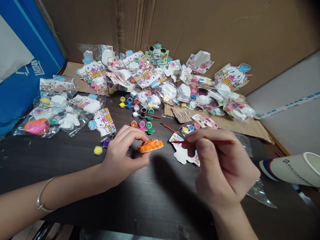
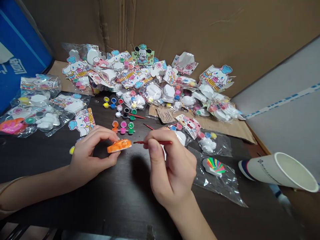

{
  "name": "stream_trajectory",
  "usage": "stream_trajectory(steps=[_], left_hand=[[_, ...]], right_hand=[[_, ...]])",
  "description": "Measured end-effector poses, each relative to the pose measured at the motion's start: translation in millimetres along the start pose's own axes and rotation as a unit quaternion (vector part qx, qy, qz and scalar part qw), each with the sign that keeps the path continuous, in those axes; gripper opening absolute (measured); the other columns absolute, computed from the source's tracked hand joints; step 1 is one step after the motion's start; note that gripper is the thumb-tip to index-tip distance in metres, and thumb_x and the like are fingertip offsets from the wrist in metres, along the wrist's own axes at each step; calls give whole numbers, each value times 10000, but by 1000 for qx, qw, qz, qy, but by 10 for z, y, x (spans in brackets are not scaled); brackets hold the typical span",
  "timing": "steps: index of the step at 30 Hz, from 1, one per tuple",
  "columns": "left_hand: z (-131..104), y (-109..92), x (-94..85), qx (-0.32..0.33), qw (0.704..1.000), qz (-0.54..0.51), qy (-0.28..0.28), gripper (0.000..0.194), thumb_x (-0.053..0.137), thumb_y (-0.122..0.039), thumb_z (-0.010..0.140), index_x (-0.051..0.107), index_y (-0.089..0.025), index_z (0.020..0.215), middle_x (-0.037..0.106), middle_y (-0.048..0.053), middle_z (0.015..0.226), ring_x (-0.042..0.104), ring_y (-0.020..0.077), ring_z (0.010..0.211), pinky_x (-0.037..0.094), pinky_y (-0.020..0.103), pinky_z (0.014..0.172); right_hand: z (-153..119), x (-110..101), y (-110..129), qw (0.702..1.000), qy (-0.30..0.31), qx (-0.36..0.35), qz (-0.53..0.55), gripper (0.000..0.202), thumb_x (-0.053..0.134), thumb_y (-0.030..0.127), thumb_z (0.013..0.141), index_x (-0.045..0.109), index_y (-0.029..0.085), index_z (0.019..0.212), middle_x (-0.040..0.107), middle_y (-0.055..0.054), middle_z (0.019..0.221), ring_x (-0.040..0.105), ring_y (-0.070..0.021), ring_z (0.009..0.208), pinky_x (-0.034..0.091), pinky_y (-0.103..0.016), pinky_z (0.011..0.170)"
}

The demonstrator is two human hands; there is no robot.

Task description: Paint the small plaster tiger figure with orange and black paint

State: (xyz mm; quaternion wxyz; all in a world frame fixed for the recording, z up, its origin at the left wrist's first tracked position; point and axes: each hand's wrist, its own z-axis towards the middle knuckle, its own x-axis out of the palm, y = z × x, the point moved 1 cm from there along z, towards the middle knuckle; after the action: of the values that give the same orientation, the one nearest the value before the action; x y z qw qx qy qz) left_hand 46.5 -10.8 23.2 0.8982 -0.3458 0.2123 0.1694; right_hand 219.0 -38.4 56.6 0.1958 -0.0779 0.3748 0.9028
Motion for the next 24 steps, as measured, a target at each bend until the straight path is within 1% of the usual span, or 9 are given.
stream_trajectory(steps=[2,5,7,10,14,17,20,22,24], left_hand=[[0,-1,-1,5,1000,-5,-7,206,618,-45,719,558,-201,839,654,6,791,609,151,752,505,286,701],[3,-1,-3,3,1000,-13,-15,208,618,-54,725,555,-212,844,660,1,790,614,154,757,511,293,701],[7,-2,-10,3,1000,-16,-14,215,608,-51,723,556,-214,853,667,4,804,618,155,757,515,299,706],[12,-2,-26,8,1000,-13,-11,230,607,-47,719,558,-217,867,674,7,817,623,155,754,521,307,711],[11,9,-34,12,999,-31,-8,227,621,-56,731,560,-221,875,672,3,814,623,155,758,519,298,690],[9,17,-28,-2,998,-69,-11,215,611,-64,737,561,-217,879,666,12,823,618,157,763,512,303,693],[10,13,-18,-21,995,-101,-7,206,602,-67,732,564,-216,869,665,16,820,614,159,757,506,314,708],[10,11,-13,-33,992,-119,-6,198,596,-76,726,564,-219,858,666,16,813,616,165,751,505,324,715],[6,15,-6,-50,990,-131,-7,188,588,-86,720,565,-221,849,665,19,808,619,172,748,505,335,721]], right_hand=[[-8,7,4,999,30,2,26,170,460,99,918,583,202,865,585,-5,735,551,-120,618,428,-256,536],[-4,18,-1,997,71,12,8,165,464,92,913,576,201,861,584,-1,736,544,-112,604,428,-251,530],[1,7,-9,999,36,18,-9,162,481,93,910,586,203,855,572,3,720,534,-110,601,424,-251,536],[0,-9,-11,999,-7,29,25,159,481,131,928,606,208,866,588,-4,733,541,-116,606,420,-253,521],[-5,-5,-9,997,43,54,36,170,465,166,945,606,204,857,596,-5,726,550,-118,607,439,-253,520],[4,-14,-12,998,10,65,-2,174,488,155,933,600,199,808,573,6,690,530,-108,595,417,-247,516],[14,-16,3,997,-23,49,56,164,479,146,933,610,203,854,593,-4,746,549,-109,604,427,-247,496],[14,-13,16,996,-10,33,87,163,469,138,933,613,203,892,606,-13,780,564,-112,608,442,-251,490],[8,-13,19,997,19,28,67,167,472,130,931,616,199,880,599,-10,749,555,-114,594,440,-257,493]])
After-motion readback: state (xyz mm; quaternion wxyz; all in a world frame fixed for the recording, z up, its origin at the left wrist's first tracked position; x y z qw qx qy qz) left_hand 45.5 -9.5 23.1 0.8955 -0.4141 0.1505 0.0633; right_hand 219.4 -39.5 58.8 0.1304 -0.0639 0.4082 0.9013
